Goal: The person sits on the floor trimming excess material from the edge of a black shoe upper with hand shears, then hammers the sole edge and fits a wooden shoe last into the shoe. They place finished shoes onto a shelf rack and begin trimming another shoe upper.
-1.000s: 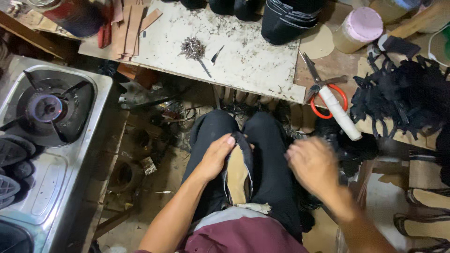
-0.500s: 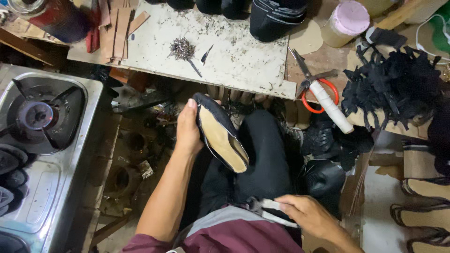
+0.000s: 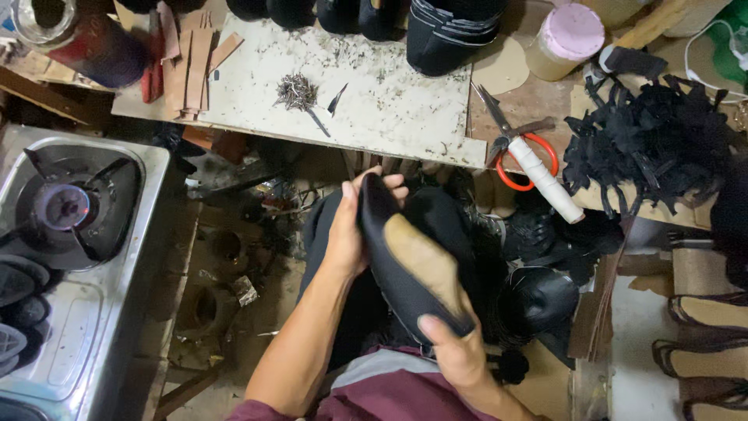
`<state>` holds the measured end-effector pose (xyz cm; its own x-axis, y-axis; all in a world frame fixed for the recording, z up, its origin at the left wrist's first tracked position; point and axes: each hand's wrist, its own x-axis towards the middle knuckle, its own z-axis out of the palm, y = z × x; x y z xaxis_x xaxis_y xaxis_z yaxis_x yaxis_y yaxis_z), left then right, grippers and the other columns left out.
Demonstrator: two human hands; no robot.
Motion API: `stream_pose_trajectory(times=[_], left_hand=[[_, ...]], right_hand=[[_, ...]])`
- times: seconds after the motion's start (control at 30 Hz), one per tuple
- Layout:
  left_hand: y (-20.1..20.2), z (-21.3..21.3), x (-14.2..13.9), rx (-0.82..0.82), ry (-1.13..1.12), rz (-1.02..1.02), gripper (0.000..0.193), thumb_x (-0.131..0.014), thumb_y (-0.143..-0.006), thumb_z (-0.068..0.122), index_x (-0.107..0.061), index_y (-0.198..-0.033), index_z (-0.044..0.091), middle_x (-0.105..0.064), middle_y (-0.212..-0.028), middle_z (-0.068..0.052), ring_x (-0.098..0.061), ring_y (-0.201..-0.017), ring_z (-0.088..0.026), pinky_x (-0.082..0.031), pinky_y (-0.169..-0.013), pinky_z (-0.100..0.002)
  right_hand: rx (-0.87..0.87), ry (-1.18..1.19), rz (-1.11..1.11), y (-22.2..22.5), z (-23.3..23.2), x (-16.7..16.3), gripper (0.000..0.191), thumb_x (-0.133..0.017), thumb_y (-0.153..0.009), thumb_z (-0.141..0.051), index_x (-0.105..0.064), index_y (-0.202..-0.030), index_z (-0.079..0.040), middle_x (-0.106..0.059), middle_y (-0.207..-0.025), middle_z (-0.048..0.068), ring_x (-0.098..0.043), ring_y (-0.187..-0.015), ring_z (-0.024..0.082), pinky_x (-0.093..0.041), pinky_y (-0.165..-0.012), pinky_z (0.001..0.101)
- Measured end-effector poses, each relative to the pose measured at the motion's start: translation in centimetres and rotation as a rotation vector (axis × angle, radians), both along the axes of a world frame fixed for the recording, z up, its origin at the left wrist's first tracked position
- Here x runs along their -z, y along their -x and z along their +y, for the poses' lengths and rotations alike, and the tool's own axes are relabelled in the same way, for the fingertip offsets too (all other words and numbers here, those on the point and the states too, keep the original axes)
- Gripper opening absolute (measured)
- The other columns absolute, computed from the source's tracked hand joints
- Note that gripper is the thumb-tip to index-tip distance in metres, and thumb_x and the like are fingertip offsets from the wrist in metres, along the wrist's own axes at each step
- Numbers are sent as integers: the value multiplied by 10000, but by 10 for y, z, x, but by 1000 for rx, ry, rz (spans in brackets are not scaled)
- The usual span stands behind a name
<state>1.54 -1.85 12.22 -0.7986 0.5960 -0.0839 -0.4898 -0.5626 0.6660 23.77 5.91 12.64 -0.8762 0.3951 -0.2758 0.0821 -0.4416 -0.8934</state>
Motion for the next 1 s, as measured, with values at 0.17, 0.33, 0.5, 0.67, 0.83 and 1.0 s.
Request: stream_pose_trajectory(times=[0.17,0.33,0.5,0.67,0.83,1.0], left_hand=[[-8,-8,9,91,-235,-119,585,-389,-1079,512,-458,-1425,46,-618,-1237,-218,-659,-1125,-360,-535,-1004,-514],[-7,-14,20,77,-283,-257,555,-427,-1076,509,-486,-1363,38,-638,-1165,-201,-659,-1088,-380,-536,-996,-543],[-22,-17,41,123,-278,-573,515,-442,-1036,528,-495,-1299,89,-676,-1100,-160,-680,-1046,-358,-543,-972,-529],[-51,-44,39,322,400,69,757,-499,-1023,544,-375,-1528,-6,-474,-1494,-206,-447,-1385,-362,-352,-1145,-452],[-58,-83,-2,419,228,591,1037,-765,-874,522,-250,-1642,53,-271,-1716,-191,-244,-1609,-350,-234,-1294,-409],[-51,-84,-38,348,603,900,1002,-895,-745,261,-388,-1582,44,-433,-1624,-209,-433,-1528,-362,-362,-1233,-417]], right_hand=[[-90,-985,131,-4,-6,-10,834,-806,-778,-92,-400,-1495,42,-428,-1560,282,-463,-1444,425,-383,-1178,492],[-352,-1123,368,0,20,-26,1138,-950,-676,-298,-263,-1557,-83,-301,-1568,306,-378,-1432,497,-389,-1134,536],[-345,-1552,666,14,44,-48,1132,-895,-747,-240,-190,-1633,-241,-394,-1576,179,-390,-1478,479,-397,-1212,626],[-331,-1320,697,31,49,-64,1082,-918,-804,-434,-265,-1616,-145,-491,-1513,176,-547,-1375,425,-425,-1188,548],[-508,-901,29,59,52,-61,951,-857,-727,-350,-454,-1503,23,-579,-1444,210,-607,-1339,373,-460,-1100,433],[-582,-716,69,73,53,-50,887,-808,-792,-319,-436,-1522,22,-525,-1500,182,-535,-1399,294,-428,-1141,390]])
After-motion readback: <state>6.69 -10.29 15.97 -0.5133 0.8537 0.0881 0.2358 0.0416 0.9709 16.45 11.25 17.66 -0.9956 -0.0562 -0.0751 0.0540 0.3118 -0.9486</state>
